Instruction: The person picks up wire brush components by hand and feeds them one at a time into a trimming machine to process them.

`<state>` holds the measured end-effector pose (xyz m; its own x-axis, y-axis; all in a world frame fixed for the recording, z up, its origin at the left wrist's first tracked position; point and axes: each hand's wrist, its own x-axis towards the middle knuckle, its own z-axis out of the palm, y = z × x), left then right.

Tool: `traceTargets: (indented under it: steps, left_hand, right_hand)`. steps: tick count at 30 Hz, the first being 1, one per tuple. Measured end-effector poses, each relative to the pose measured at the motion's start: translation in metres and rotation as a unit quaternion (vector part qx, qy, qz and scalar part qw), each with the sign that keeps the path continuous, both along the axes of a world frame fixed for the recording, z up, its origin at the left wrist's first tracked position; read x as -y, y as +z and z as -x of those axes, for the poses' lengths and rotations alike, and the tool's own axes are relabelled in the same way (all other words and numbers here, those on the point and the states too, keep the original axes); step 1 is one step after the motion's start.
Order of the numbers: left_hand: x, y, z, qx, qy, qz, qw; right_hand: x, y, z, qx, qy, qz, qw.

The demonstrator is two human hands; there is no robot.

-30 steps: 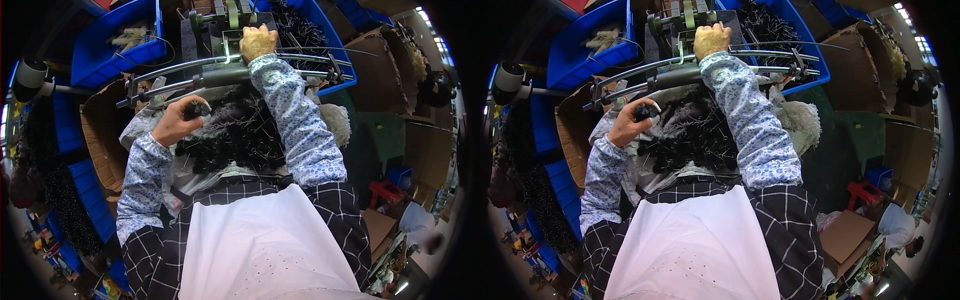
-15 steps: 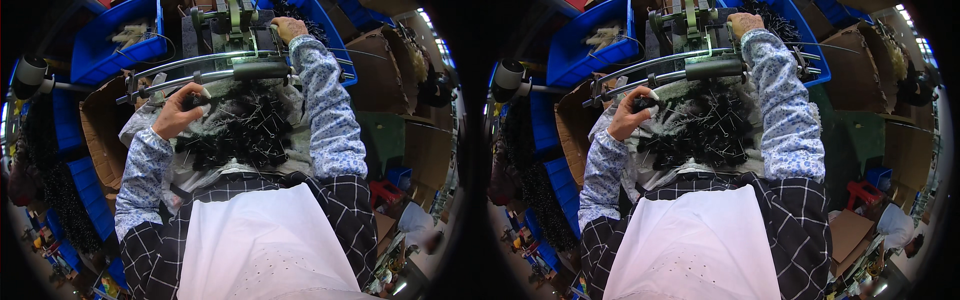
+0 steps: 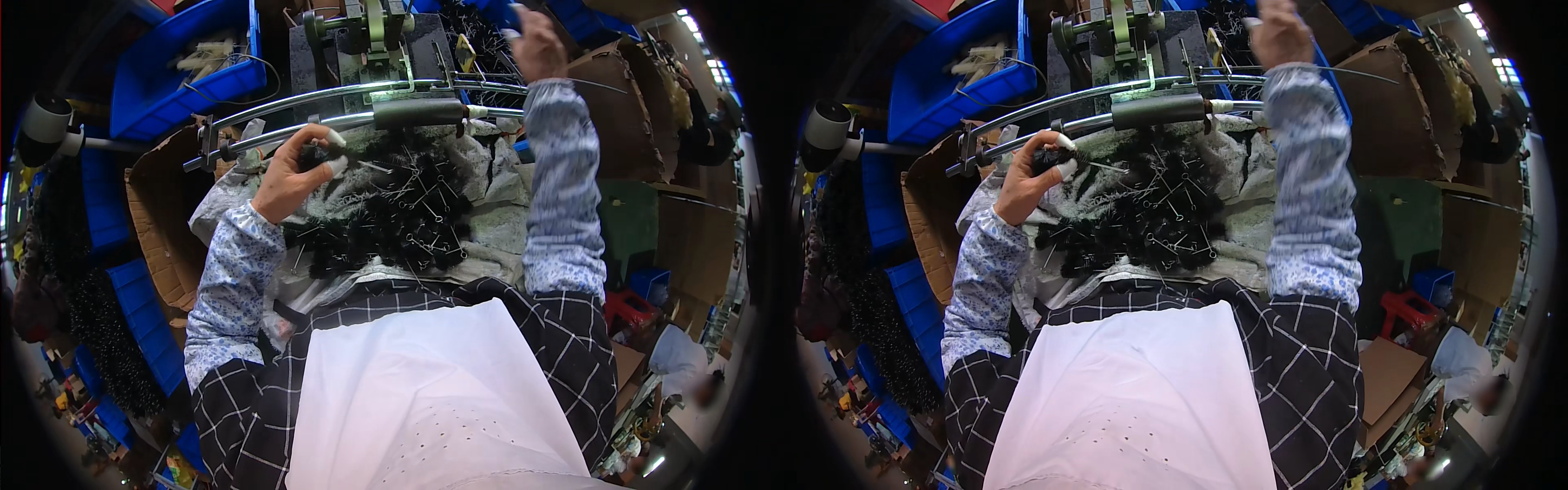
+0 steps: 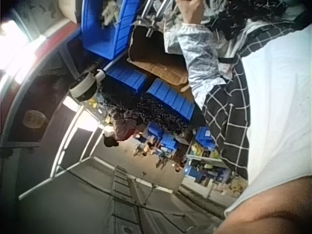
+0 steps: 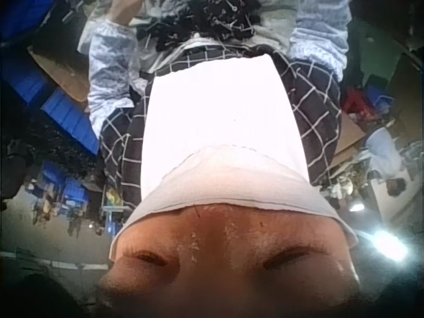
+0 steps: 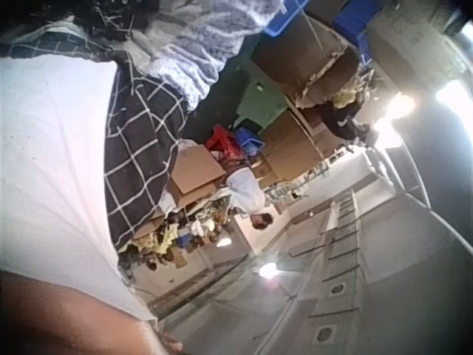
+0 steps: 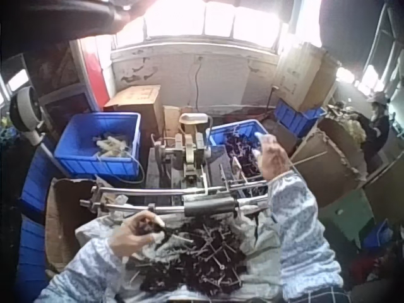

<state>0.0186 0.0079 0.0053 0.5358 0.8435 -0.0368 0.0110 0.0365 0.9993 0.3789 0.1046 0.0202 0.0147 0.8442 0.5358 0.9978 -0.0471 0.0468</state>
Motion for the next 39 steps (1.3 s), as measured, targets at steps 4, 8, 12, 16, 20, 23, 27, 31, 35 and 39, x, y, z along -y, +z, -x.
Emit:
traceTargets:
  steps: [4,8,12,16,20,23,27,31,35,39]
  left_hand:
    - [0.000,0.000,-0.020,0.048,0.008,0.027,0.998]
    - [0.001,-0.008,-0.020,0.001,0.051,-0.117,0.992]
    - [0.005,-0.014,0.010,-0.051,0.088,-0.044,0.994]
    - [0.007,-0.023,0.022,-0.018,0.045,0.032,0.998]
    - [0.008,-0.023,0.022,-0.024,0.025,0.048,0.998]
    - [0.008,-0.020,0.019,-0.010,0.016,0.045,0.999]
    - [0.009,-0.024,0.016,-0.035,0.010,0.014,0.999]
    - [0.006,-0.018,0.013,-0.073,-0.024,-0.005,0.997]
    - [0.007,-0.008,0.009,-0.072,-0.059,0.019,0.996]
    - [0.004,-0.012,0.016,-0.095,-0.048,0.012,0.994]
  right_hand:
    - [0.075,-0.001,0.112,-0.374,0.362,0.341,0.782]
    - [0.097,-0.005,0.154,-0.428,0.351,0.405,0.727]
    - [0.064,-0.008,0.132,-0.306,0.255,0.232,0.887]
    - [0.005,-0.047,0.092,-0.039,0.066,0.124,0.989]
    - [-0.010,-0.059,0.095,0.010,0.026,0.142,0.989]
    - [-0.013,-0.058,0.099,-0.016,0.028,0.158,0.987]
    - [-0.019,-0.071,0.094,-0.054,0.052,0.147,0.986]
    - [-0.025,-0.073,0.090,-0.077,0.075,0.130,0.986]
    - [-0.031,-0.069,0.092,-0.025,0.069,0.185,0.980]
    - [-0.012,-0.056,0.087,-0.029,-0.038,0.195,0.980]
